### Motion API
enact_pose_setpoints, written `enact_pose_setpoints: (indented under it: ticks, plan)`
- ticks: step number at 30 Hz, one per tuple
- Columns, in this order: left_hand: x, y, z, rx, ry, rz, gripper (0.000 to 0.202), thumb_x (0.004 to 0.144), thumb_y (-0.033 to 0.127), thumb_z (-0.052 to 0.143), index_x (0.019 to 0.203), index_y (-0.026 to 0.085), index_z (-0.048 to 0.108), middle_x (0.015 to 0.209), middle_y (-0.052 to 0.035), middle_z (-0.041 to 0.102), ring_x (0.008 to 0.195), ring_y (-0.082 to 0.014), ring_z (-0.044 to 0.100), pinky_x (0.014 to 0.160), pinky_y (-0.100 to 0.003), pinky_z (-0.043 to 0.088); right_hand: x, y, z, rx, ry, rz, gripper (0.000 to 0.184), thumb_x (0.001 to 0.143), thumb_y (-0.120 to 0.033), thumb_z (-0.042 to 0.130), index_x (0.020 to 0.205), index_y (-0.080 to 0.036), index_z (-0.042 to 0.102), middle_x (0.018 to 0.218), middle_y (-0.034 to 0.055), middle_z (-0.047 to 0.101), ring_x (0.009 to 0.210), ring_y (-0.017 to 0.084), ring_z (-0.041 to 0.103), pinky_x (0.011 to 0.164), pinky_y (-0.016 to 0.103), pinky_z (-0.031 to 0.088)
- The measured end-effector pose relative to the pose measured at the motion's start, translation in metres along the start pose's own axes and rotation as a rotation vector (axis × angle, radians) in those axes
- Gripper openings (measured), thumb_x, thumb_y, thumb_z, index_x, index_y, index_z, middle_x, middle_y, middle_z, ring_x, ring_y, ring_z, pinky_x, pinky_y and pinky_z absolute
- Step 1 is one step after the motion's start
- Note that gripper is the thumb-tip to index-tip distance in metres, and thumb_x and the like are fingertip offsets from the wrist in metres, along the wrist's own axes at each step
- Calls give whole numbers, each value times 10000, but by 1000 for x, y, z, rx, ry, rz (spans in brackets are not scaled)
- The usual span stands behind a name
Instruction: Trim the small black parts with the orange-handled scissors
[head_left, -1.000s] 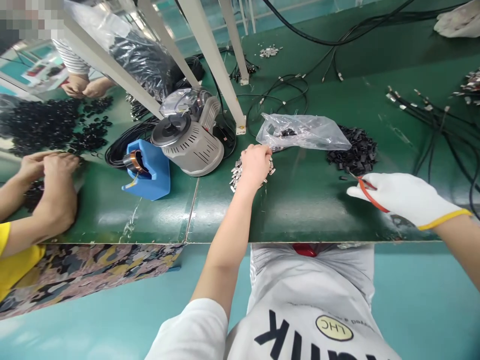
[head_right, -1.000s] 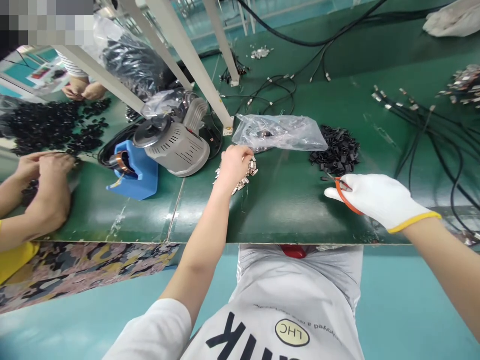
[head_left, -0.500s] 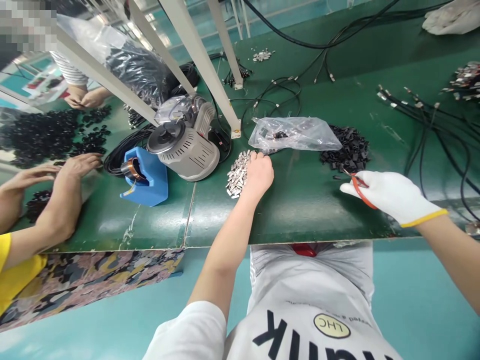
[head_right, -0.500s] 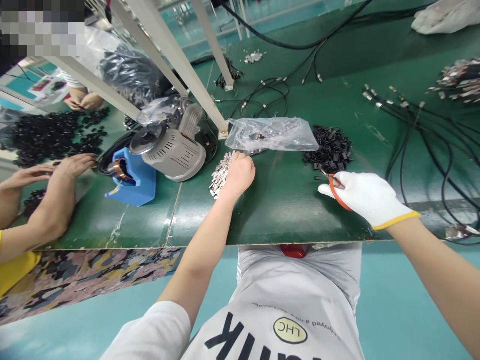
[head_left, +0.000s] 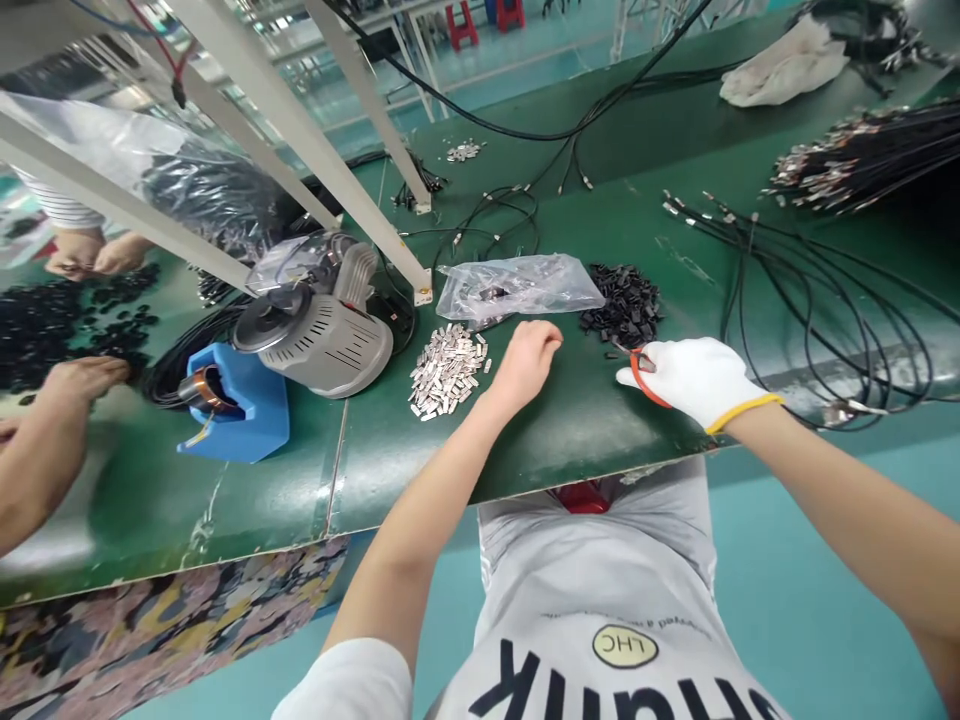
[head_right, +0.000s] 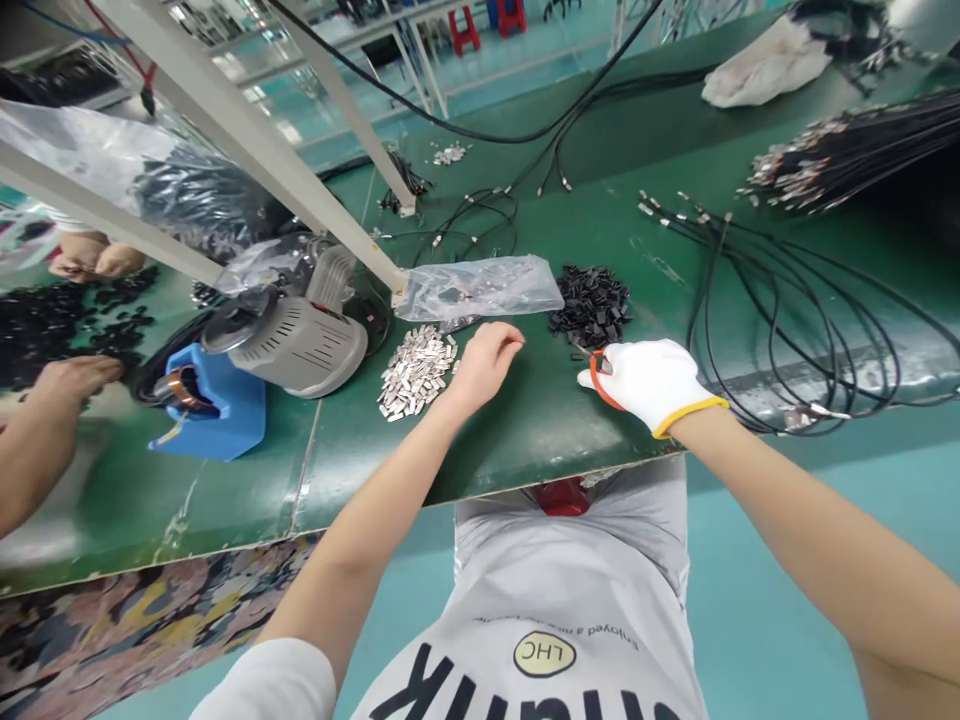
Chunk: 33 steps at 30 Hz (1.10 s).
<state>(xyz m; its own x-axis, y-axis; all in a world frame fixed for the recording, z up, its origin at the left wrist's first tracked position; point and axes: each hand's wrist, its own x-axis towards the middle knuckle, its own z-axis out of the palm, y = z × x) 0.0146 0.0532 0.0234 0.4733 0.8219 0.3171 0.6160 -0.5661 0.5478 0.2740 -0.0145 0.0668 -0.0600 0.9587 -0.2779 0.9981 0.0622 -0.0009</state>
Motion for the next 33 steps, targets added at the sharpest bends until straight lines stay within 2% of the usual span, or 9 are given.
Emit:
enact_pose_setpoints:
  ticks: [3,7,11,14,17,19,23,26,33]
  plan:
    - [14,22,19,-90,3,136,208,971,137,499,1105,197,647,1248,-103,623,1189,-220,583,1063,-395,475,-1,-6,0,-51,70,14,672,907,-760,439,977,-161,736,832,168,729,810,347,707,739,402,415]
    - [28,36,43,-95,-83,157,207,994,200,521,1086,207,706,1077,-84,658,1078,-217,612,1004,-390,505,-3,-15,-5,-79,125,-6,589,935,-637,482,927,-105,733,898,233,734,879,385,703,778,435,409]
    - [33,29,54,52,-103,112,181,982,224,560,1034,205,732,1041,-90,670,1072,-242,611,991,-411,506,-7,-10,-10,-89,159,3,533,947,-552,495,926,-73,727,925,258,732,910,401,691,792,450,395]
    - [33,11,50,117,-60,81,192,992,230,538,1022,196,724,1080,-98,683,1110,-247,613,1034,-417,496,-11,7,-5,-68,189,4,543,929,-600,505,909,-103,723,879,231,730,881,384,691,764,430,394]
    - [30,-9,41,114,-8,-12,256,1017,252,477,1151,186,685,1205,-111,684,1217,-248,600,1120,-426,462,-13,27,11,170,217,90,543,891,-691,515,889,-185,712,775,143,718,763,306,675,689,376,395]
    - [26,-18,38,152,-12,-122,400,1011,358,509,1346,154,587,1387,-157,615,1359,-289,530,1191,-471,404,-13,36,26,508,255,186,492,879,-690,539,896,-224,697,758,85,719,716,249,655,650,335,409]
    - [17,-15,43,253,-142,-282,1211,749,786,686,1618,97,200,1671,-246,272,1570,-407,245,1293,-563,204,-8,38,53,1154,358,300,356,849,-587,650,923,-240,682,837,30,750,718,187,647,639,285,465]
    - [23,1,56,284,-194,-288,1446,620,909,667,1649,112,37,1718,-223,143,1613,-394,114,1322,-538,117,-5,35,61,1283,400,307,350,803,-572,726,920,-242,700,836,24,750,717,180,645,653,284,494]
    - [68,29,99,270,-188,-286,1417,673,951,548,1649,116,-51,1734,-200,91,1628,-354,47,1328,-474,128,-3,36,56,1280,395,329,338,796,-548,742,926,-237,717,813,24,743,710,177,647,668,290,509]
